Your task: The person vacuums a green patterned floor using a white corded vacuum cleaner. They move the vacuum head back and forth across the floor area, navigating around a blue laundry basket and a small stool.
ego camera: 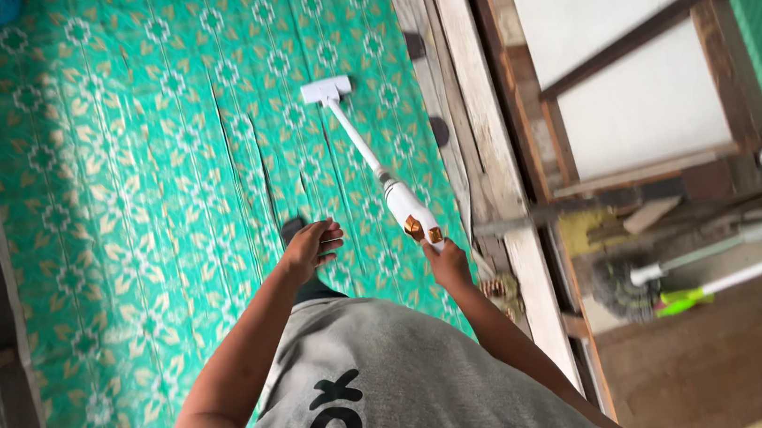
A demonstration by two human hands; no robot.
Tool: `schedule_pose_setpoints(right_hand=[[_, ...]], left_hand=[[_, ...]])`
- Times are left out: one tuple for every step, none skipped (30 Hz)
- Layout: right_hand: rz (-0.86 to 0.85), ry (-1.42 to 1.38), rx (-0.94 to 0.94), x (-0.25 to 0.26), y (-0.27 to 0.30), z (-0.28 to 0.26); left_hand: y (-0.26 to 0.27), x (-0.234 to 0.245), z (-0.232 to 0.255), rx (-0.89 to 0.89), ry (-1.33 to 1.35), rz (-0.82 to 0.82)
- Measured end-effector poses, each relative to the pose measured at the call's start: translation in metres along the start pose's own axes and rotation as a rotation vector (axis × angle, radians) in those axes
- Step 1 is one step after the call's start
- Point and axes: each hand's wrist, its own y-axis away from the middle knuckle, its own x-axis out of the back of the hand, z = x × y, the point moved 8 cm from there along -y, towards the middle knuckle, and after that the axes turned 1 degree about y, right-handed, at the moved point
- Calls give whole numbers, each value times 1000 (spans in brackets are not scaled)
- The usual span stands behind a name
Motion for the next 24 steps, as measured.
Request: schedule_pose_setpoints(right_hand=[[-11,32,-8,-1,14,18],[-22,64,-16,-2,21,33],[-34,97,-26,-4,35,49],[-77,72,-69,-6,58,68],[-101,44,-104,-3,70,81],[-126,15,-138,-2,82,90],[-114,7,-123,3,95,97],[-102,0,-108,5,110,101],[-84,-9,-85,8,115,102],[-91,-2,-113,11,126,107],[-96,-1,-135,13,136,110],[-101,0,-156,15,140,113],[-100,-15,-138,16,145,114],[-99,-30,-120,16,149,116],[-100,-44,-107,15,157,117],[-96,-52,-107,12,164,118],[-85,-60,-98,10,163,116],[-74,-68,-89,10,162,113],[-90,-48,-96,8,159,110],[-106,-28,-102,8,157,105],[-126,-9,-113,7,156,101],[-121,-27,-100,8,151,92],[-114,-43,-91,10,145,84],[-107,-59,-81,12,138,75]], left_hand=[[10,-8,-18,2,-10,4],[18,-16,-34,5,-20,9],[27,-22,-54,10,-31,12],[41,-25,-82,44,-32,17],[51,-30,-100,60,-39,14],[58,-32,-115,77,-46,11],[62,-36,-130,88,-37,-1],[66,-37,-143,99,-28,-12],[66,-40,-150,99,-19,-25],[69,-43,-162,113,-24,-25],[74,-44,-170,119,-31,-22],[77,-46,-174,124,-37,-18],[79,-48,-177,124,-52,-12],[79,-52,-177,124,-66,-7],[82,-53,-180,131,-80,-2],[86,-52,-181,131,-86,-12],[85,-55,-176,121,-89,-25],[84,-57,-171,111,-93,-38],[84,-57,-166,101,-92,-33],[82,-57,-159,91,-91,-27],[81,-55,-155,86,-91,-20],[78,-51,-149,81,-89,-6],[73,-48,-142,78,-88,4],[67,-43,-135,74,-88,13]])
